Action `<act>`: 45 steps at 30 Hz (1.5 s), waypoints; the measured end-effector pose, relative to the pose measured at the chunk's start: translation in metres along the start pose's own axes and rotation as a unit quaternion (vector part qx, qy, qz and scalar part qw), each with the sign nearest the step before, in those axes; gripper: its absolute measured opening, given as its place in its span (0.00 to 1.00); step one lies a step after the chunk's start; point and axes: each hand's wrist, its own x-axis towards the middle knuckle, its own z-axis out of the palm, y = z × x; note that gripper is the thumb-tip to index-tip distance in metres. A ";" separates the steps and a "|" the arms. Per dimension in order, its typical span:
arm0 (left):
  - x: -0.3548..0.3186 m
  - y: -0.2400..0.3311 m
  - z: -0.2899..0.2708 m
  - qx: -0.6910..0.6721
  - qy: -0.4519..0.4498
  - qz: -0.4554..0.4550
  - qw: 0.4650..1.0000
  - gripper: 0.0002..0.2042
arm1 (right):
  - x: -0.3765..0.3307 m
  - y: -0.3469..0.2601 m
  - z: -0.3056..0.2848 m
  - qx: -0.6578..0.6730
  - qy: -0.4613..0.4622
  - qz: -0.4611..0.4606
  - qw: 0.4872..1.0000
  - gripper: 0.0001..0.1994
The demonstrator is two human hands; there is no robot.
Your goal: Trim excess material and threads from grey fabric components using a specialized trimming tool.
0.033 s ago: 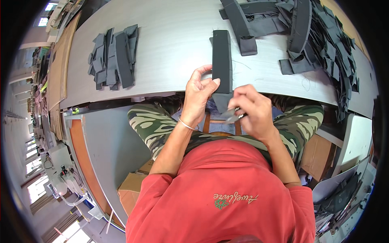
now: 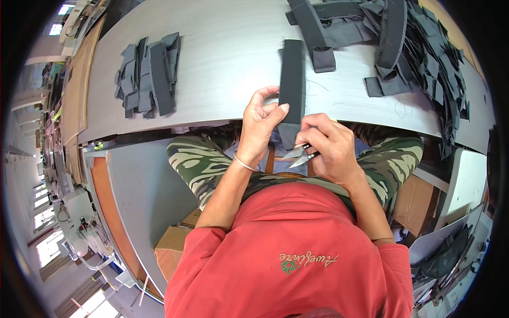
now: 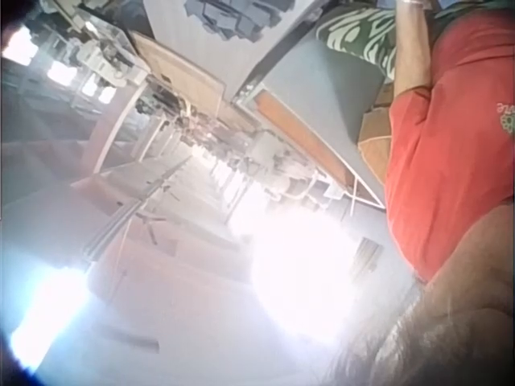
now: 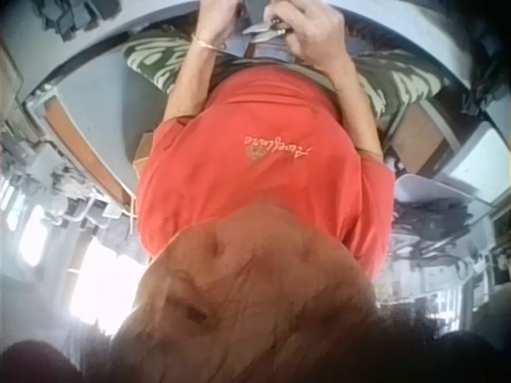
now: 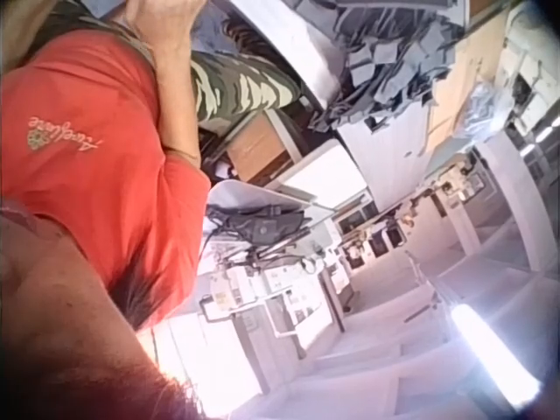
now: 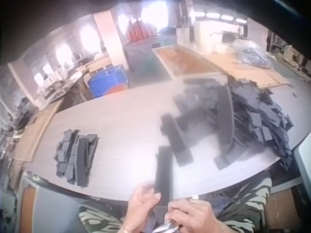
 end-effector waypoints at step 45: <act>0.009 0.031 0.016 0.101 0.006 0.047 0.994 0.11 | 0.049 0.027 -0.016 0.415 -0.081 0.313 0.850 0.09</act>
